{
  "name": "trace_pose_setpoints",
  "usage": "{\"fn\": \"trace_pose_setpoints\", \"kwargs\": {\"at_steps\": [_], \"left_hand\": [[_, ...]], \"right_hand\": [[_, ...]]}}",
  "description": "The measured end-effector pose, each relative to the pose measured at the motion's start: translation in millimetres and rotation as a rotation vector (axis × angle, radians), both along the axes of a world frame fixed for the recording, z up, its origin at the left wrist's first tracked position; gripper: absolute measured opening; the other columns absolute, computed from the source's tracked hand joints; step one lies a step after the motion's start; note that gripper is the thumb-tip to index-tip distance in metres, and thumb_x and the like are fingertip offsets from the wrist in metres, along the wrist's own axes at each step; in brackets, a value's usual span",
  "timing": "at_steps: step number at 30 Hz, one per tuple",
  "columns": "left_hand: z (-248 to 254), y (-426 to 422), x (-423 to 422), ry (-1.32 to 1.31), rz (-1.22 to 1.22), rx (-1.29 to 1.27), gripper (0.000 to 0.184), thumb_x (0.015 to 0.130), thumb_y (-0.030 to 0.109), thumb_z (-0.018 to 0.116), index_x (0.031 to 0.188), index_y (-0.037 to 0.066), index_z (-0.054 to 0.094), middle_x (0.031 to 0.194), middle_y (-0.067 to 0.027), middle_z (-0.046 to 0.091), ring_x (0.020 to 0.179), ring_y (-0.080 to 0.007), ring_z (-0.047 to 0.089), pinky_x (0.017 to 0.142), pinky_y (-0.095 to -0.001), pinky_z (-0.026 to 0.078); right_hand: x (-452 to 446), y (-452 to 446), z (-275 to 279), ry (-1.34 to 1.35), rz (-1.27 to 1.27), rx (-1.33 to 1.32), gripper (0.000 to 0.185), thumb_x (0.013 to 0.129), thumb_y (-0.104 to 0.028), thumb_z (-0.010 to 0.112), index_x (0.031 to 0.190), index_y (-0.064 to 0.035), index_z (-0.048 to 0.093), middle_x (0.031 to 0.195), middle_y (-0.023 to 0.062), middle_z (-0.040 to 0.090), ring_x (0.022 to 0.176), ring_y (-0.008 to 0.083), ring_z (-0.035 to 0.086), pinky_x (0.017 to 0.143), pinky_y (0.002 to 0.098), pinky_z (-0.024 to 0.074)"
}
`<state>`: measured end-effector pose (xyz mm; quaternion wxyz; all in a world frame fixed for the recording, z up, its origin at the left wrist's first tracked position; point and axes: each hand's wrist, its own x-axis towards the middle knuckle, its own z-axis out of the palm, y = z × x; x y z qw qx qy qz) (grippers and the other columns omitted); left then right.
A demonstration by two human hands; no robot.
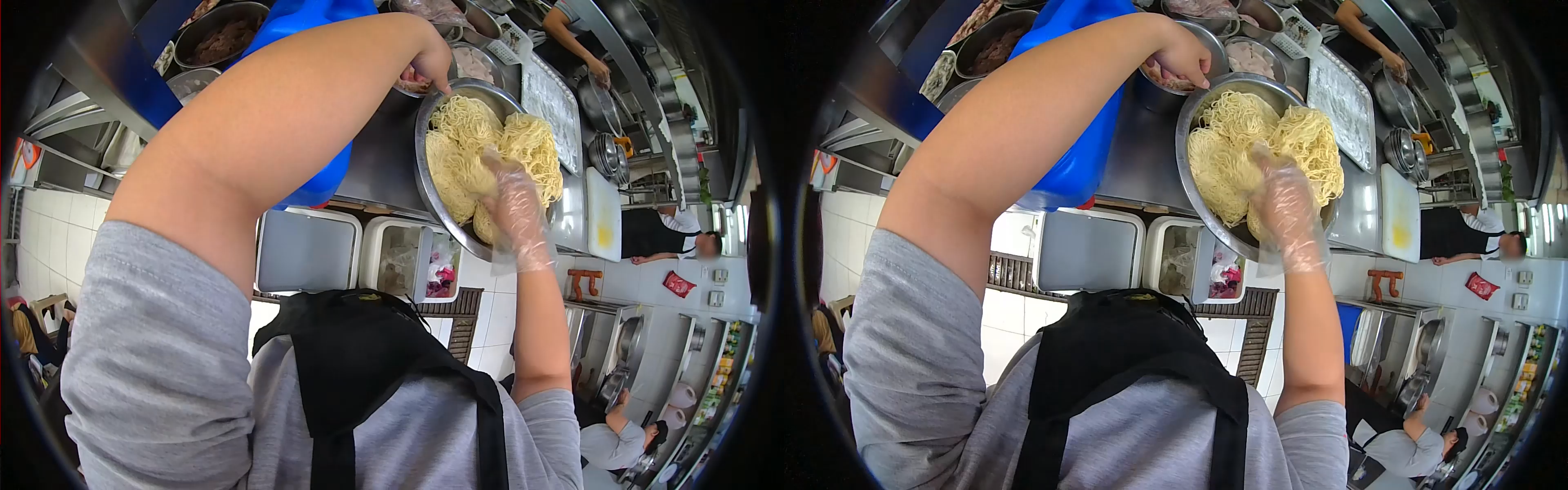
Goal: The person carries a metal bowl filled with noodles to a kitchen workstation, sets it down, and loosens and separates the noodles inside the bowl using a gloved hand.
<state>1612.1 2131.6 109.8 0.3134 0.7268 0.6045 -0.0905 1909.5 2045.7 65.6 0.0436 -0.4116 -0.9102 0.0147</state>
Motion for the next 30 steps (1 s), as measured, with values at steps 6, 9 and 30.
{"fn": "trace_pose_setpoints", "kwargs": {"at_steps": [6, 9, 30], "left_hand": [[-2, 4, 0, -0.008, 0.017, 0.015, 0.057, 0.09, 0.056, 0.058, 0.131, 0.017, 0.048, 0.104, -0.0021, 0.062, 0.089, -0.0203, 0.065, 0.075, -0.0462, 0.052], [-1, 4, -1, 0.01, 0.013, 0.023, 0.055, 0.09, 0.055, 0.058, 0.129, 0.017, 0.05, 0.1, -0.0016, 0.063, 0.086, -0.0202, 0.065, 0.073, -0.0455, 0.052], [-17, 23, -3, 0.023, -0.266, 0.085, 0.055, 0.097, 0.049, 0.051, 0.076, 0.002, 0.07, 0.069, -0.0067, 0.063, 0.067, -0.0229, 0.059, 0.068, -0.0402, 0.047]], "right_hand": [[18, 14, 21, 0.25, -0.207, -0.068, 0.05, 0.078, -0.008, 0.072, 0.126, -0.0074, 0.058, 0.106, 0.0227, 0.067, 0.097, 0.0353, 0.066, 0.085, 0.0402, 0.0516], [26, 19, 30, 0.365, -0.347, -0.04, 0.043, 0.082, -0.01, 0.071, 0.122, -0.0008, 0.059, 0.1, 0.021, 0.07, 0.089, 0.0291, 0.069, 0.081, 0.0366, 0.0523], [-8, 25, 7, 0.069, -0.266, 0.12, 0.032, 0.081, -0.013, 0.067, 0.112, -0.0098, 0.063, 0.098, 0.0188, 0.068, 0.086, 0.0325, 0.068, 0.073, 0.041, 0.0535]]}}
